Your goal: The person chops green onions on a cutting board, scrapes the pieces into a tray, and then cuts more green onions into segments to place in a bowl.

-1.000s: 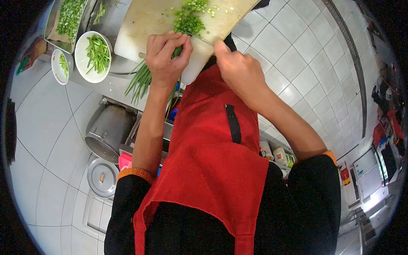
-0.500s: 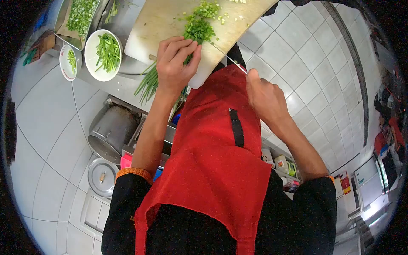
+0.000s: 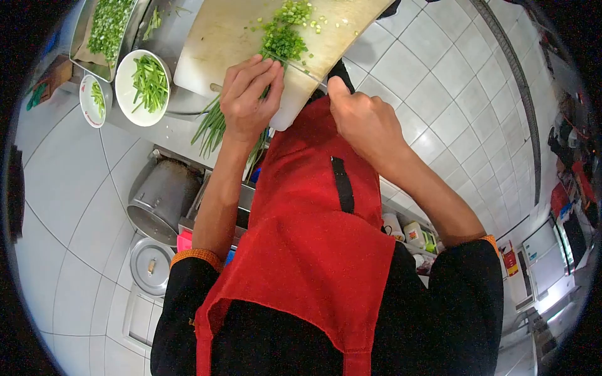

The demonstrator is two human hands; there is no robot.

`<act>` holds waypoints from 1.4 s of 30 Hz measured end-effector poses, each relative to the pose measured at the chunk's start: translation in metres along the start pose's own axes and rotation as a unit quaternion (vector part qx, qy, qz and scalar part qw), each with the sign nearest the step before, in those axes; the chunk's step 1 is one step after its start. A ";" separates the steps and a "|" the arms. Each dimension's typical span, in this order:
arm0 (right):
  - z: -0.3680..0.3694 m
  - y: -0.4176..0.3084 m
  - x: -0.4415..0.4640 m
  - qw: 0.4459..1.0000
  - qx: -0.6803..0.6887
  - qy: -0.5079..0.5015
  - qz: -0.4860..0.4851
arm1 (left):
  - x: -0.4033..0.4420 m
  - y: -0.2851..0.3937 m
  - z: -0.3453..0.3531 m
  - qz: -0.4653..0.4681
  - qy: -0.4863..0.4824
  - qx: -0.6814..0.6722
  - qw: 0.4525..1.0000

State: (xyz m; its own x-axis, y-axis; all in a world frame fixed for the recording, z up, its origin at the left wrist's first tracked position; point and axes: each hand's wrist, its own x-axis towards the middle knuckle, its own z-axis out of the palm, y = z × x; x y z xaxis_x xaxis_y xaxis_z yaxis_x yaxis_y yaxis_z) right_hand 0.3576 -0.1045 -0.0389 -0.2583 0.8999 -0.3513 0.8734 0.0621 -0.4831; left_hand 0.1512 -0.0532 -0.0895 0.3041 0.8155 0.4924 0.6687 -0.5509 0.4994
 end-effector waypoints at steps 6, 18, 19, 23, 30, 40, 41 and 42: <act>0.000 -0.011 0.026 0.999 0.008 -0.038 -0.013 | -0.001 -0.002 0.001 0.002 -0.012 -0.005 1.000; 0.014 0.006 -0.001 1.000 0.004 -0.009 0.012 | -0.001 -0.003 0.003 0.014 -0.006 -0.002 1.000; 0.016 0.012 -0.010 0.999 -0.006 -0.026 0.035 | -0.002 -0.004 0.004 0.019 0.004 -0.006 1.000; 0.007 0.026 -0.037 0.993 -0.025 -0.079 0.087 | -0.004 -0.005 0.005 0.018 0.018 -0.005 1.000; -0.007 0.009 -0.021 1.000 0.024 0.000 0.015 | -0.003 -0.004 0.005 0.023 0.026 -0.021 0.999; -0.010 -0.008 0.007 1.000 -0.004 -0.028 0.009 | -0.002 -0.004 0.004 0.017 0.026 -0.027 0.999; -0.010 -0.008 0.007 1.000 -0.008 -0.023 0.006 | -0.001 -0.005 0.004 0.016 0.027 -0.025 0.999; -0.011 -0.010 0.006 1.000 -0.008 -0.025 0.004 | -0.002 -0.005 0.004 0.017 0.027 -0.022 0.999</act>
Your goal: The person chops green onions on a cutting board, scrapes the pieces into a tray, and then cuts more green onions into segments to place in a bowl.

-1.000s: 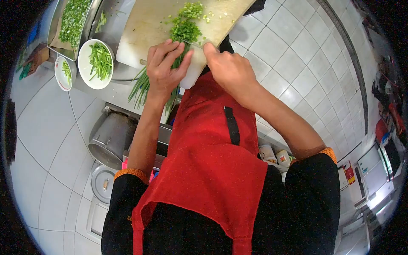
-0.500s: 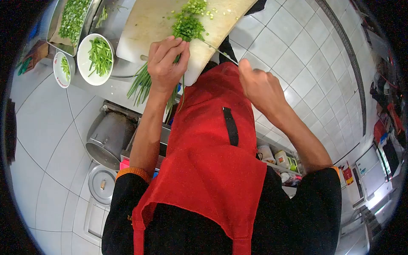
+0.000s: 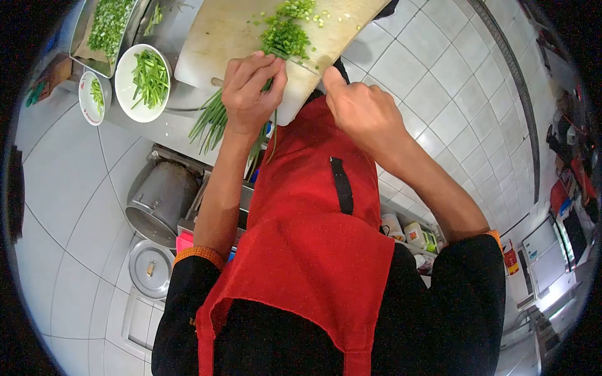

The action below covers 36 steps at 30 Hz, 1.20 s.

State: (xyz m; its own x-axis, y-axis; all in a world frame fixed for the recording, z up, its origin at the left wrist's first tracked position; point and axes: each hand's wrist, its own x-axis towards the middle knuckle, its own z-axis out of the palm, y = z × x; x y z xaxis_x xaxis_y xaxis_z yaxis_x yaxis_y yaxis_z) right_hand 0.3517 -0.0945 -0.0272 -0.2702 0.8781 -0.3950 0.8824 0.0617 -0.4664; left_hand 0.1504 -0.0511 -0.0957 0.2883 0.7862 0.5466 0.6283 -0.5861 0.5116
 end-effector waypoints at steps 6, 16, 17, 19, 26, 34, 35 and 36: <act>0.003 -0.001 0.003 1.000 0.006 -0.022 0.005 | 0.001 0.000 -0.002 -0.007 -0.003 -0.009 1.000; 0.038 0.019 -0.018 0.999 -0.004 0.048 0.004 | 0.001 0.000 -0.001 -0.016 -0.016 -0.009 1.000; 0.038 0.023 -0.027 0.999 -0.016 0.028 0.033 | 0.001 0.000 -0.001 -0.014 -0.014 -0.001 1.000; 0.030 0.027 -0.040 0.999 -0.007 0.005 0.047 | 0.001 0.002 -0.002 -0.014 -0.012 0.007 1.000; 0.011 0.011 -0.028 0.999 0.026 0.010 0.015 | 0.000 0.000 -0.001 -0.006 -0.001 -0.006 1.000; 0.019 -0.006 0.001 1.000 0.008 0.000 0.020 | -0.001 -0.001 -0.001 -0.005 -0.003 -0.010 1.000; 0.021 -0.008 0.004 1.000 0.000 0.005 0.028 | -0.001 -0.002 -0.002 -0.003 -0.004 -0.012 1.000; 0.023 -0.011 0.010 1.000 0.002 0.004 0.029 | 0.000 -0.002 -0.002 -0.003 -0.006 -0.012 1.000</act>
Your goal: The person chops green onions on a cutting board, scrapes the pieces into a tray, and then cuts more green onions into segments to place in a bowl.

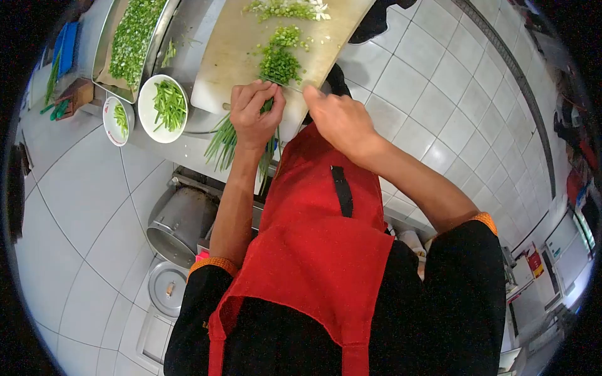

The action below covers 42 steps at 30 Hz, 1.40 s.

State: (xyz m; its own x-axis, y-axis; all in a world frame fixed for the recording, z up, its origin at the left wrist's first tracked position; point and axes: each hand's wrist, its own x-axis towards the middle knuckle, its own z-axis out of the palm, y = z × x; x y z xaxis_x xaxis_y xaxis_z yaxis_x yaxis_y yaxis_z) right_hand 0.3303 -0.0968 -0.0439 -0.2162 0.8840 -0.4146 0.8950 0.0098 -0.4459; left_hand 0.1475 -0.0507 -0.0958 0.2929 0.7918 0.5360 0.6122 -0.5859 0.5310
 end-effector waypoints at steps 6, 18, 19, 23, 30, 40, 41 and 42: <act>0.013 0.010 -0.012 0.999 0.009 0.039 -0.002 | 0.002 0.000 0.000 0.000 -0.009 -0.004 1.000; -0.011 0.007 -0.039 0.999 0.038 0.031 0.007 | -0.002 0.003 -0.004 -0.001 -0.002 0.005 1.000; -0.012 0.004 -0.033 0.999 0.042 0.010 0.006 | -0.003 0.002 -0.005 -0.003 -0.003 0.006 1.000; -0.005 0.002 -0.021 0.999 0.034 0.014 -0.016 | -0.002 0.002 -0.007 -0.006 -0.005 -0.014 1.000; 0.009 -0.013 0.003 1.000 0.026 0.012 0.010 | -0.001 0.002 -0.012 -0.022 -0.035 -0.012 0.999; 0.025 0.020 -0.062 0.999 0.004 0.039 0.029 | -0.004 0.000 -0.009 0.002 -0.027 0.010 1.000; 0.024 0.021 -0.066 0.998 0.018 0.002 0.056 | -0.003 -0.001 -0.008 0.009 -0.020 0.015 1.000; 0.022 0.022 -0.068 0.998 0.018 0.004 0.057 | -0.003 0.000 -0.009 0.010 -0.019 0.014 1.000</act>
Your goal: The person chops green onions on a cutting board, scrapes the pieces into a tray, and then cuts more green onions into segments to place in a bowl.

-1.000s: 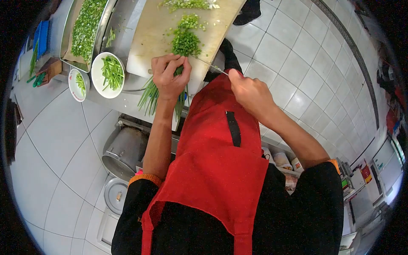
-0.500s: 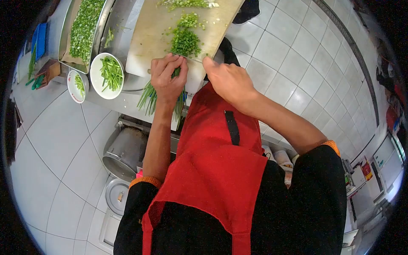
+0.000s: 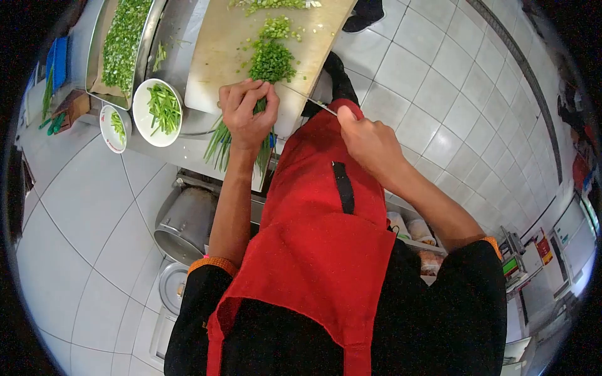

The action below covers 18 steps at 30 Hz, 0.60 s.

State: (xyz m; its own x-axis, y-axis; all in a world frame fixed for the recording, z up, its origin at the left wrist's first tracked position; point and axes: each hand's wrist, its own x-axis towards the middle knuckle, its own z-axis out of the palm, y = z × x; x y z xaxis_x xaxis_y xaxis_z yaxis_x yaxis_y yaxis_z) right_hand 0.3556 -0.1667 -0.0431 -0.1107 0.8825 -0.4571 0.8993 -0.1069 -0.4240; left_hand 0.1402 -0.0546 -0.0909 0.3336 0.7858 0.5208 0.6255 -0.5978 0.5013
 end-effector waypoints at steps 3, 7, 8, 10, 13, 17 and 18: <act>-0.008 -0.002 0.000 0.999 0.028 0.022 -0.034 | 0.001 0.002 -0.003 -0.010 -0.004 -0.002 1.000; -0.021 -0.020 0.017 0.995 0.056 0.047 -0.061 | -0.005 0.002 -0.006 -0.019 -0.006 -0.018 1.000; -0.021 -0.022 0.023 0.995 0.063 0.037 -0.068 | -0.006 0.002 -0.006 -0.019 -0.003 -0.023 1.000; -0.020 -0.026 0.030 0.996 0.046 0.024 -0.068 | -0.005 0.003 -0.007 -0.020 -0.001 -0.023 1.000; -0.018 -0.030 0.035 0.998 0.020 0.004 -0.062 | -0.007 0.003 -0.006 -0.025 0.001 -0.019 1.000; -0.010 -0.042 0.049 0.999 -0.014 0.009 -0.035 | -0.007 0.004 -0.005 -0.034 0.003 -0.017 0.999; -0.008 -0.045 0.054 0.999 -0.014 0.009 -0.035 | -0.006 0.003 -0.004 -0.034 0.004 -0.018 0.999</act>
State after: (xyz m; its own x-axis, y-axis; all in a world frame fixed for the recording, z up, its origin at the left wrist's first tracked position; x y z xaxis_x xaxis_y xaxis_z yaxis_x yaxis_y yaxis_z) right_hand 0.3128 -0.1110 -0.0426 -0.1663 0.8951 -0.4136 0.9015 -0.0320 -0.4316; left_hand 0.1371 -0.0619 -0.0902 0.2854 0.8242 0.4892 0.6208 -0.5478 0.5608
